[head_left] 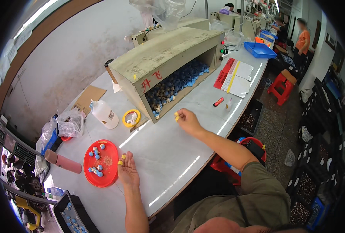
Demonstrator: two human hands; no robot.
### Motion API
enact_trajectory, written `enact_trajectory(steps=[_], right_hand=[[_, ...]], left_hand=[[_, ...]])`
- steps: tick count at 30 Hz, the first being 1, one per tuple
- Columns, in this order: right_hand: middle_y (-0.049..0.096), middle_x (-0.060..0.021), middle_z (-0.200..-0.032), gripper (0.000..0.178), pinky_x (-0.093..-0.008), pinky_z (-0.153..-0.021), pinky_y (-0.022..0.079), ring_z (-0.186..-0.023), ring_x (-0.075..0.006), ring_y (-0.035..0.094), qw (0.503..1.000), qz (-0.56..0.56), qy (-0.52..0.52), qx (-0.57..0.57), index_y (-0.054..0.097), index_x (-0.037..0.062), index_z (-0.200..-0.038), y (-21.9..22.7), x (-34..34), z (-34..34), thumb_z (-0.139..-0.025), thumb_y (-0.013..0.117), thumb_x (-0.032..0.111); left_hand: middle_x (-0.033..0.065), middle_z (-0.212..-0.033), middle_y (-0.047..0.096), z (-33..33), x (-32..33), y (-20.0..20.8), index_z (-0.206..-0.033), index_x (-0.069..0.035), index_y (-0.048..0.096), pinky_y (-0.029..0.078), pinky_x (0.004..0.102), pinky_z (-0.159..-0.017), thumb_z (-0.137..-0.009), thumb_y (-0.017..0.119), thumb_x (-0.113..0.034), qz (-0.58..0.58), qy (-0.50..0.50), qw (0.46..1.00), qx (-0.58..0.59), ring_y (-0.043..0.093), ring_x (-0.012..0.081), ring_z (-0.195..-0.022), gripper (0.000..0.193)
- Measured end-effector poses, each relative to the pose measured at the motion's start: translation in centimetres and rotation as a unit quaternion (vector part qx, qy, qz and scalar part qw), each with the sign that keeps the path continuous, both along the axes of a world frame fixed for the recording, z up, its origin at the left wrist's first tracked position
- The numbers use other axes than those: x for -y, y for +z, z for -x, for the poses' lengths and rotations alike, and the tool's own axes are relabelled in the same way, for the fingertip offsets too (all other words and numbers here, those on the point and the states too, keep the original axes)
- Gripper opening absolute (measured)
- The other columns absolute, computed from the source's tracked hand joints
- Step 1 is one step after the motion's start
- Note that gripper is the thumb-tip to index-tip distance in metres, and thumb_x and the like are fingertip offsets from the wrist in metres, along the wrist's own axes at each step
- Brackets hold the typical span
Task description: The person assembles small multi-colored spherical toy parts by hand, using a glue bottle to join the components.
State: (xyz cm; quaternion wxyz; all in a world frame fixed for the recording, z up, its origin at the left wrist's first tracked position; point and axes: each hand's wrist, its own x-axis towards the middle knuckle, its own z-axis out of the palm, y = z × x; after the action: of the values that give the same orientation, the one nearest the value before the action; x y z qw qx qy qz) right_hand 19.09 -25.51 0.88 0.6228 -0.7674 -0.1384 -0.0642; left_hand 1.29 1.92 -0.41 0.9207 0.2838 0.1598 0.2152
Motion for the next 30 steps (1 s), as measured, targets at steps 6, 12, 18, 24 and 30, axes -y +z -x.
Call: enact_trajectory(steps=[6, 12, 18, 24, 30], right_hand=[[0.063, -0.0143, -0.103, 0.03, -0.043, -0.078, 0.05, -0.095, -0.0333, 0.061, 0.953, 0.253, -0.124, 0.114, 0.059, 0.0046, -0.109, -0.6, 1.3, -9.2, -0.079, 0.062, 0.008], [0.061, -0.0146, -0.104, 0.032, -0.046, -0.082, 0.05, -0.099, -0.0359, 0.059, 0.915, 0.363, -0.111, 0.136, 0.058, 0.0041, -0.104, -0.5, -1.5, -11.5, -0.074, 0.066, 0.011], [0.063, -0.0077, -0.09, 0.032, -0.034, -0.068, 0.05, -0.081, -0.0186, 0.062, 0.996, 0.027, 0.011, -0.081, 0.057, 0.003, -0.105, -2.0, -3.1, -6.4, -0.078, 0.069, 0.016], [0.058, -0.0034, -0.084, 0.046, -0.0254, -0.055, 0.042, -0.07, -0.0106, 0.055, 0.887, -0.122, 0.312, -0.318, 0.045, 0.0008, -0.119, -0.6, -9.0, 8.8, -0.081, 0.067, 0.014], [0.056, -0.0056, -0.085, 0.047, -0.0244, -0.056, 0.043, -0.069, -0.0103, 0.053, 0.901, -0.147, 0.28, -0.295, 0.043, -0.003, -0.122, -2.5, -10.2, 10.3, -0.082, 0.064, 0.01]], left_hand=[[0.0149, -0.111, 0.063, 0.3, 1.5, -1.4, -0.118, 0.002, 0.053, 0.055, 0.03, -0.084, -0.1, 0.04, -0.021, -0.047, -0.063, 0.995, -0.063, 0.064, 0.0242, -0.103, 0.032], [0.014, -0.103, 0.064, 0.8, 1.5, -1.5, -0.115, 0.002, 0.054, 0.056, 0.0316, -0.082, -0.098, 0.044, -0.019, -0.058, -0.097, 0.991, -0.066, 0.065, 0.0245, -0.095, 0.029], [0.0119, -0.103, 0.064, 1.1, 4.0, 0.2, -0.122, 0.002, 0.049, 0.055, 0.0293, -0.082, -0.092, 0.057, -0.008, -0.329, -0.096, 0.933, -0.108, 0.065, 0.0217, -0.094, 0.033], [0.0157, -0.113, 0.061, 1.4, 6.3, 0.3, -0.123, 0.007, 0.048, 0.053, 0.0312, -0.087, -0.086, 0.064, 0.001, -0.524, -0.03, 0.849, -0.067, 0.064, 0.0204, -0.097, 0.041], [0.0164, -0.115, 0.061, 1.4, 5.3, 0.0, -0.119, 0.009, 0.054, 0.054, 0.032, -0.084, -0.085, 0.063, 0.003, -0.556, -0.071, 0.825, -0.07, 0.064, 0.0218, -0.1, 0.036]])
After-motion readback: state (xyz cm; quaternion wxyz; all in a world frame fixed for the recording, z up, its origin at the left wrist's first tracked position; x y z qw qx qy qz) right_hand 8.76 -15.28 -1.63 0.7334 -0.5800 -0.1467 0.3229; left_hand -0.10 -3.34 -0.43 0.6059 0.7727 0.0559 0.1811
